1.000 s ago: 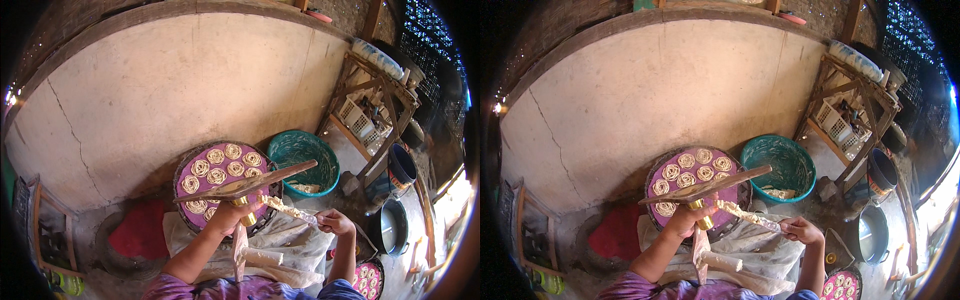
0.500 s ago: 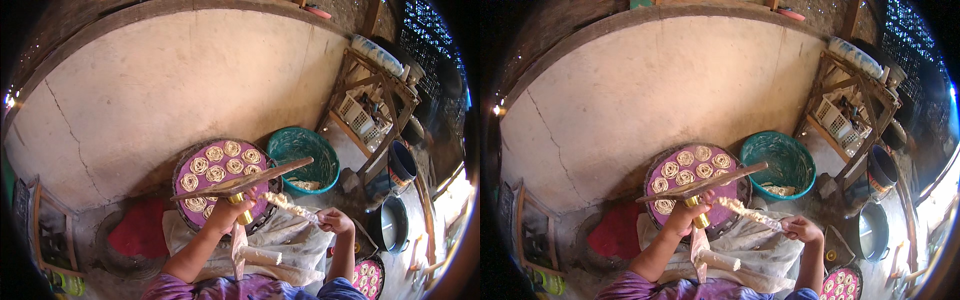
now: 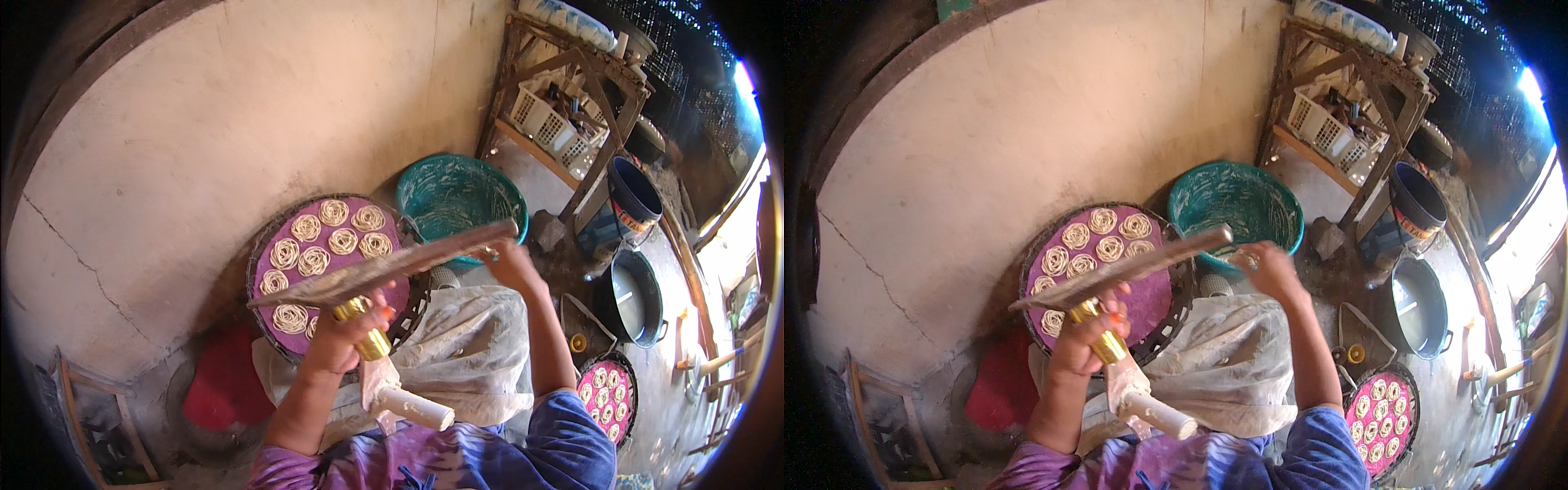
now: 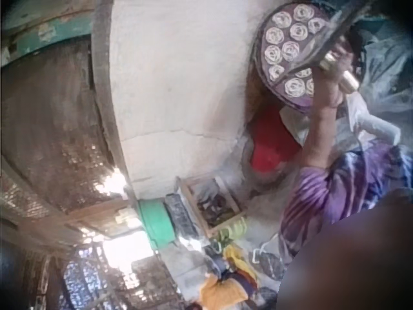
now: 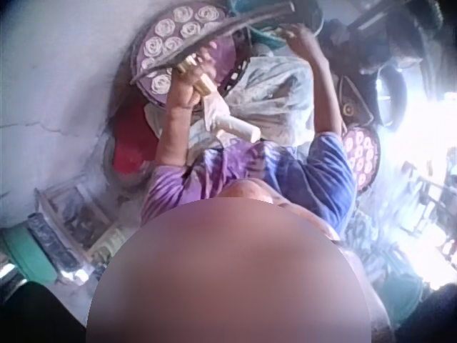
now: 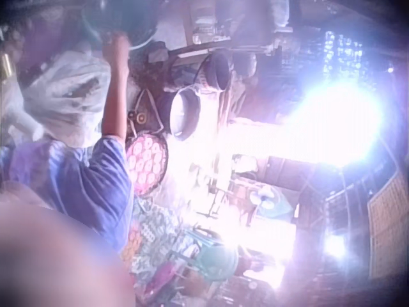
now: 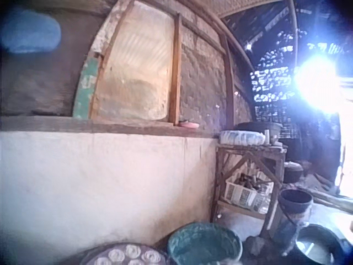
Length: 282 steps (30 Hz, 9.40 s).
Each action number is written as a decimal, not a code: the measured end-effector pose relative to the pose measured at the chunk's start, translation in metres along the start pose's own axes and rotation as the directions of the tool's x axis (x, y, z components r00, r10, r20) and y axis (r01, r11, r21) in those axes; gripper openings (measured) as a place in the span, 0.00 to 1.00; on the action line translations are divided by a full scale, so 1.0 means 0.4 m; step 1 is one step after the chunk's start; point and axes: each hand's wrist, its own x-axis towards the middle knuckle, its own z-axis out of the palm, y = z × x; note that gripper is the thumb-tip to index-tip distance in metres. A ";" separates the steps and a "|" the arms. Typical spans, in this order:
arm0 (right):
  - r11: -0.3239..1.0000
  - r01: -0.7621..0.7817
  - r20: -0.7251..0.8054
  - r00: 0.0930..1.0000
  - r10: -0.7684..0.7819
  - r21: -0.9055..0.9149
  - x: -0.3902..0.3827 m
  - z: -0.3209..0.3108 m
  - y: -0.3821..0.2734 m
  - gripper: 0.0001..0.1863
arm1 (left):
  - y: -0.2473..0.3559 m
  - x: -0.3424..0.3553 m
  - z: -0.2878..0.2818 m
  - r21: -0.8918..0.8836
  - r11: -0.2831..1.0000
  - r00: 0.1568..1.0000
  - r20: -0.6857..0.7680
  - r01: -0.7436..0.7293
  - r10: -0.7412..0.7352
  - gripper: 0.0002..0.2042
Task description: The person uses a handheld extruder to press dough into spiral noodle shapes onto a pink cloth laid over a woven tray. They repeatedly scoop dough from a green basin, fill the extruder, and pipe the noodles in circular patterns. The person switches to a second tray mid-task and continues piping until the clip ends.
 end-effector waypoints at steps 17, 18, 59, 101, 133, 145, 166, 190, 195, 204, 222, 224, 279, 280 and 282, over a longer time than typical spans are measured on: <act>-0.009 -0.257 0.255 0.962 -0.100 0.966 -0.261 0.000 -0.274 0.53 | 0.029 -0.068 -0.225 0.927 0.348 0.954 0.035 -0.143 0.297 0.21; 0.166 -0.155 0.172 0.981 -0.090 0.974 -0.248 -0.017 -0.289 0.52 | 0.015 -0.080 -0.206 0.883 0.461 0.980 -0.006 -0.089 0.200 0.24; 0.769 -0.380 0.790 0.560 -0.250 0.513 0.247 -0.042 -0.475 0.40 | 0.059 0.457 -0.572 -0.665 0.635 0.890 -0.104 -0.393 0.443 0.15; 0.796 -0.084 0.655 0.624 -0.427 0.599 0.279 0.175 -0.371 0.28 | 0.124 0.418 -0.533 -0.752 0.517 0.814 -0.047 -0.410 0.578 0.17; 0.813 -0.403 0.724 0.689 -0.033 0.420 0.087 -0.120 -0.275 0.40 | -0.085 0.461 -0.352 -0.726 0.641 0.968 -0.214 -0.249 0.133 0.25; -0.247 -0.804 0.600 0.575 -0.556 0.541 0.113 0.163 -0.193 0.48 | -0.137 0.476 -0.414 -0.814 0.488 0.935 -0.178 -0.315 0.307 0.18; 0.753 -0.567 0.906 0.415 -0.088 0.333 0.070 -0.036 -0.356 0.44 | -0.003 0.280 -0.368 -0.604 0.716 0.895 -0.440 -0.351 0.068 0.22; 0.867 -0.361 0.732 0.682 -0.006 0.343 0.001 -0.093 -0.354 0.40 | -0.055 0.281 -0.393 -0.770 0.583 0.966 -0.209 -0.258 0.151 0.19; 0.281 -0.755 0.803 0.527 -0.278 0.593 0.035 0.001 -0.296 0.46 | -0.075 0.308 -0.440 -0.923 0.366 0.952 -0.003 -0.121 0.307 0.20; 0.252 -0.750 0.760 0.470 -0.449 0.612 0.046 0.207 -0.272 0.39 | -0.060 0.270 -0.470 -0.926 0.273 0.929 -0.163 -0.260 0.333 0.19; 0.491 -0.227 0.497 0.682 -0.536 0.841 -0.020 0.092 -0.343 0.43 | 0.311 0.032 -0.328 0.358 0.758 0.794 -0.069 -0.545 0.604 0.34; 0.217 -0.364 0.420 0.704 -0.573 0.906 -0.058 0.145 -0.256 0.46 | 0.315 -0.065 -0.500 0.625 0.682 0.709 -0.277 -0.380 0.649 0.27; -0.689 -0.035 0.005 0.999 -0.046 0.724 -0.193 0.233 0.183 0.50 | 0.455 0.145 -0.219 0.963 0.207 0.811 0.022 -0.175 0.584 0.24; -0.695 -0.037 0.010 0.999 -0.043 0.718 -0.193 0.230 0.181 0.49 | 0.412 0.132 -0.252 0.961 0.225 0.799 -0.008 -0.159 0.602 0.24; -0.707 -0.034 0.019 0.999 -0.029 0.707 -0.191 0.225 0.177 0.49 | 0.306 0.102 -0.312 0.948 0.313 0.752 -0.170 -0.051 0.636 0.24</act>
